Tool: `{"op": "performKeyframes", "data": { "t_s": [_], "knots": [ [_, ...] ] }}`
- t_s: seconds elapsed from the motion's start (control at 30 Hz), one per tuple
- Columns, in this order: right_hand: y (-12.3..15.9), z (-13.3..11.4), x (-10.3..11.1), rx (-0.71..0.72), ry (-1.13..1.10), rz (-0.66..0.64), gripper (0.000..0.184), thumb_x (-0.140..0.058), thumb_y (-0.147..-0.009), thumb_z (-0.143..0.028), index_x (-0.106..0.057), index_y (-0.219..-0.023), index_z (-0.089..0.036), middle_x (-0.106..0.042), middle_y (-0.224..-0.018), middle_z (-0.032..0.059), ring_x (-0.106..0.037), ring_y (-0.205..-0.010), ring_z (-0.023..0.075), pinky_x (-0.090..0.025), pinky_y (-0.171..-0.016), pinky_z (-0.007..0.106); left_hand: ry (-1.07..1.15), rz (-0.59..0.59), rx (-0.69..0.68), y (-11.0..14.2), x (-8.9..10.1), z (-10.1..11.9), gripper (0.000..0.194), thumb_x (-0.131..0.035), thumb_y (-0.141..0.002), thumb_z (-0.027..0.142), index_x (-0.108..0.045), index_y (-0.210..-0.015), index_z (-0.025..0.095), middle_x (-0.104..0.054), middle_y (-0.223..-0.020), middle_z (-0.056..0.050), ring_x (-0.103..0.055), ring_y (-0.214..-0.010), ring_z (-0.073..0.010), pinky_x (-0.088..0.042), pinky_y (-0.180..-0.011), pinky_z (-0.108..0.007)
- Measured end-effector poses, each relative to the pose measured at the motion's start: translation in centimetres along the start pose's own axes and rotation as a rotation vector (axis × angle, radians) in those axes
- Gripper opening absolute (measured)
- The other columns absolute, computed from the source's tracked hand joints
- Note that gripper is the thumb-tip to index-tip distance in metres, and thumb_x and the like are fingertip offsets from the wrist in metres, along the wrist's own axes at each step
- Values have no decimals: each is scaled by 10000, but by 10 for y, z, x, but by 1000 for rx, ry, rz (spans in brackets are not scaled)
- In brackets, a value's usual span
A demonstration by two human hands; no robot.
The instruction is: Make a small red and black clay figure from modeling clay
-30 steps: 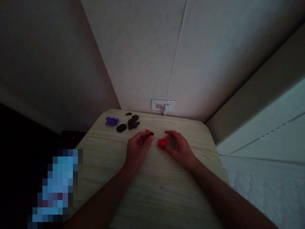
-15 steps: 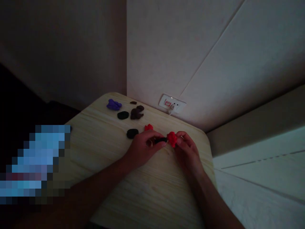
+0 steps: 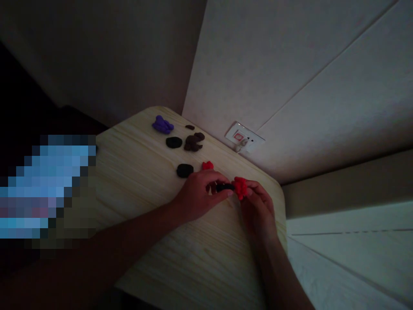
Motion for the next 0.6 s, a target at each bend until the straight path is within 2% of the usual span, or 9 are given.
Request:
{"op": "performKeyframes", "data": {
  "t_s": [0.13,0.3,0.43,0.6],
  "knots": [
    [0,1,3,15,5,16,130,-728,-887,-354,-743,-978,-263,-740,-1076,68,-689,-1025,232,-525,-996,437,10,13,10,0,1,-1,106,-796,-758,202,-819,-854,242,-765,-753,-24,-617,-595,-155,-479,-568,-270],
    [-2,-1,4,19,52,19,129,-736,-877,-367,-752,-943,-257,-726,-1084,74,-678,-1028,243,-529,-990,453,25,33,18,-1,2,-1,108,-794,-744,192,-821,-836,242,-762,-743,-24,-608,-574,-153,-479,-553,-270],
    [-3,-1,4,-8,-2,20,92,-757,-848,-341,-763,-872,-252,-709,-1089,70,-674,-1021,241,-536,-964,436,-7,35,-10,-1,2,-1,114,-804,-740,192,-817,-840,243,-756,-745,-19,-606,-569,-144,-476,-548,-262],
    [-4,-2,5,-15,-39,34,86,-757,-835,-338,-766,-877,-263,-689,-1090,68,-667,-988,231,-537,-958,438,2,39,8,-1,2,-3,108,-816,-744,216,-818,-850,233,-755,-756,-29,-603,-576,-149,-474,-555,-269]
  ]
}}
Point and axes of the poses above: each hand's wrist, its own y-axis away from the middle knuckle, its own x-axis out of the back of the hand, z = x × y, the point moved 7 cm from there along -y, towards the middle knuckle
